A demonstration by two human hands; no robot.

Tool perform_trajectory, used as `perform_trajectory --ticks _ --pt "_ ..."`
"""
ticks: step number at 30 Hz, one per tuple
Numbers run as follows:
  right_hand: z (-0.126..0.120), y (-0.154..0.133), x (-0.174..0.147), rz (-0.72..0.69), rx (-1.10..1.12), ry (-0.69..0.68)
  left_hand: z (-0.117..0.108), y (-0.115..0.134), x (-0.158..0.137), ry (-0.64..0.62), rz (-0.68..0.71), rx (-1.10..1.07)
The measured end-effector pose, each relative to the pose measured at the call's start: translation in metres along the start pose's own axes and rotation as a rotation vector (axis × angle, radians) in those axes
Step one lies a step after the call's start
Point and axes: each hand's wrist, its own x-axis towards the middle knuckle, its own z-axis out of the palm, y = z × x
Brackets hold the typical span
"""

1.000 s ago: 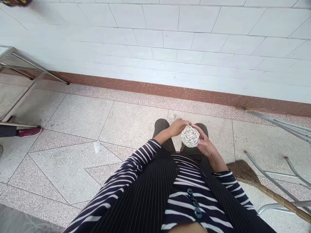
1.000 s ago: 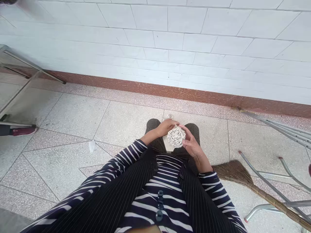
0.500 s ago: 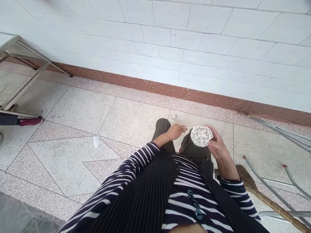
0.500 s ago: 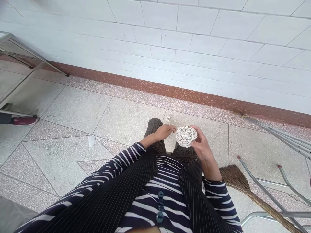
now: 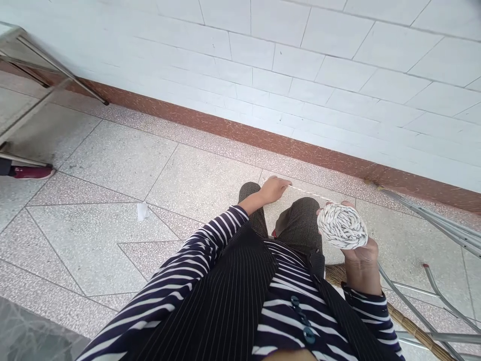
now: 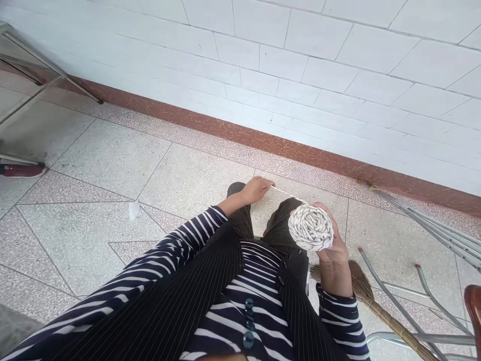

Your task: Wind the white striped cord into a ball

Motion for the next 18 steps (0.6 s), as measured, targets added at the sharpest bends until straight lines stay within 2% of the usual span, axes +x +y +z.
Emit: perform_trajectory --ticks 4,7,10,14,18 --pt "0.006 0.008 0.014 0.007 0.023 -0.021 0.009 0.032 -0.009 -0.086 0.175 -0.299" --pt "0.013 0.010 0.022 0.047 0.007 -0.039 0.011 0.054 -0.017 -0.027 0.284 -0.454" --pt "0.019 0.008 0.022 0.065 -0.007 -0.056 0.010 0.066 -0.021 0.055 0.313 -0.423" --pt "0.023 0.003 0.019 0.082 -0.009 -0.094 0.014 0.065 -0.027 -0.015 0.266 -0.336" --pt "0.023 -0.002 0.019 0.081 0.005 -0.055 0.023 0.054 -0.033 -0.056 0.198 -0.275"
